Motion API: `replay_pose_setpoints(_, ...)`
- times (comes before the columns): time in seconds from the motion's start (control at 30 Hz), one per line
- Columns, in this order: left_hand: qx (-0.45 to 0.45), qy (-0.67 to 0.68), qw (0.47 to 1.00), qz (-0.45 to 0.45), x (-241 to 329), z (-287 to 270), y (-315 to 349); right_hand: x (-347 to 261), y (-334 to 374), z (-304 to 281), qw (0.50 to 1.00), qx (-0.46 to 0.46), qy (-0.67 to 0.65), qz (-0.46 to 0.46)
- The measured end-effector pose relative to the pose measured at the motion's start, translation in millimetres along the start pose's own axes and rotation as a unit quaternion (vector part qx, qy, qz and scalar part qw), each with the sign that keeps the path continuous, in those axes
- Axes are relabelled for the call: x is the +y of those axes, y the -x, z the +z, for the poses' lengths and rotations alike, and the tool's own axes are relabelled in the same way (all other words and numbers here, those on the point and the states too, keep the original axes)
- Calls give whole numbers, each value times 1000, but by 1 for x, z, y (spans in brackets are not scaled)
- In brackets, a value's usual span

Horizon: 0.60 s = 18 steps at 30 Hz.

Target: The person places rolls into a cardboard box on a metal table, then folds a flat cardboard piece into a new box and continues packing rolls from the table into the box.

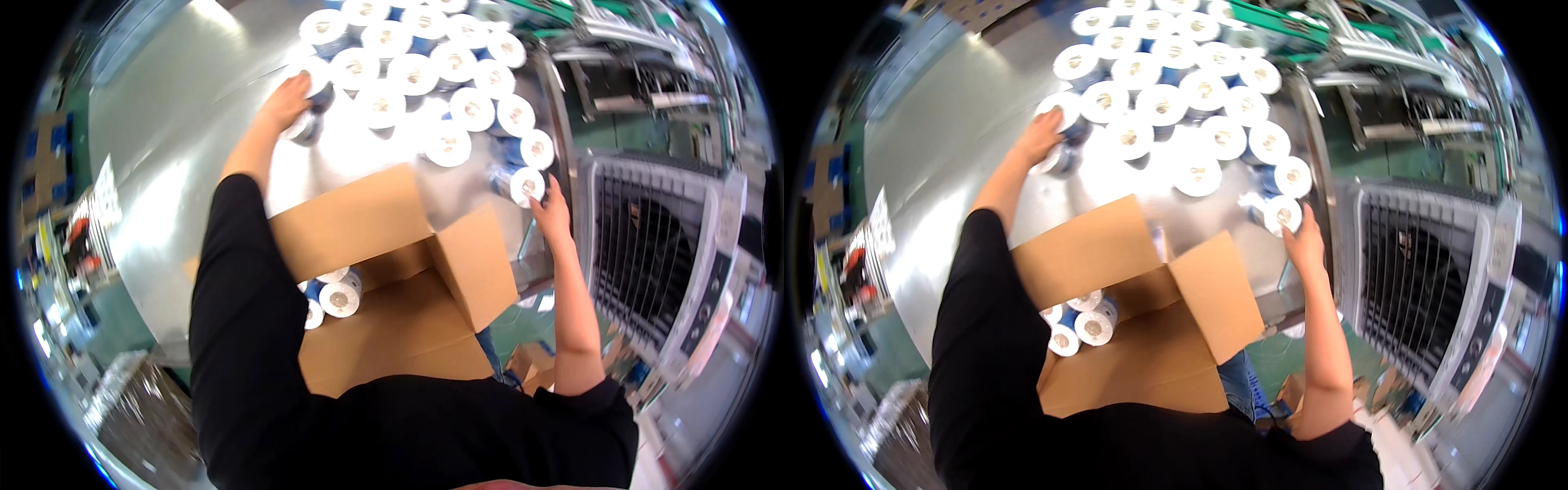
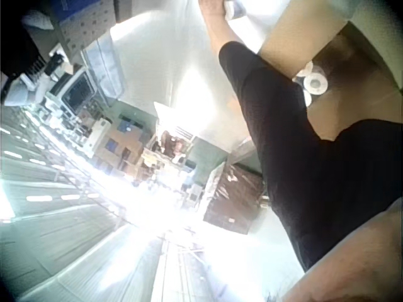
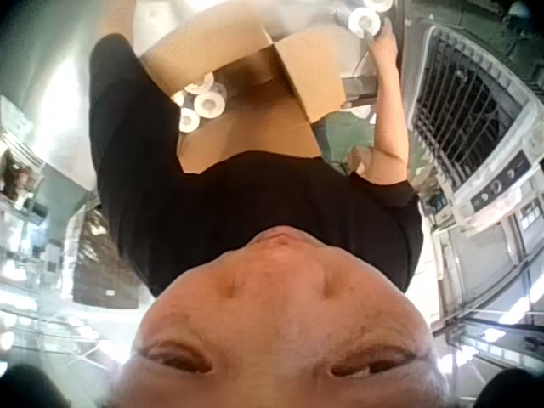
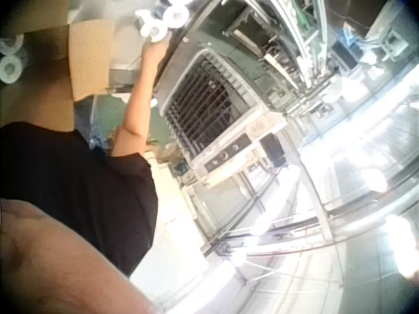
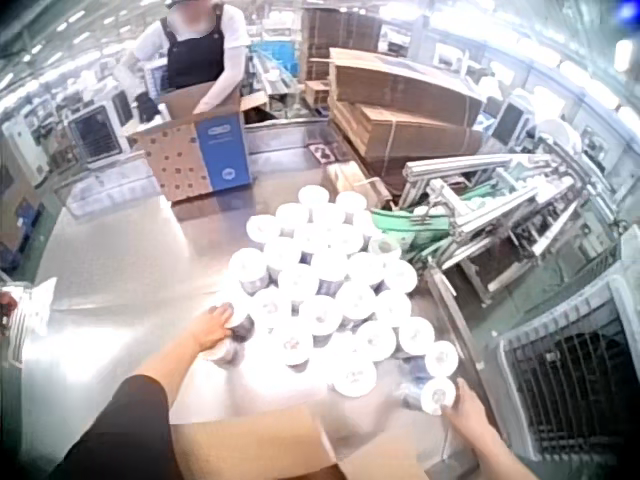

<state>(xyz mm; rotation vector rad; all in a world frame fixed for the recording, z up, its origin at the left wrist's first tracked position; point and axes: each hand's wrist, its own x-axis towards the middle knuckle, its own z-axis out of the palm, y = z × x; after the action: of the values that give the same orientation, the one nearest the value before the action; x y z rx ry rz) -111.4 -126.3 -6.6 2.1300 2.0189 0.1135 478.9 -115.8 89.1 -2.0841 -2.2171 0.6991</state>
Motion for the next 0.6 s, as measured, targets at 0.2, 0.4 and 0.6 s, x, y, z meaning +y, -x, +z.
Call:
replay_pose_setpoints(0.2,-55,-24,997,-55,-6,-84,53,21,-54,12,989,-127,60,-38)
replay_pose_setpoints(0.4,145,274,934,-176,-25,-203,184,26,-84,14,975,-214,57,-12)
replay_pose_setpoints(0.6,-56,633,721,-277,132,-199,260,42,-55,35,993,-100,-52,-41)
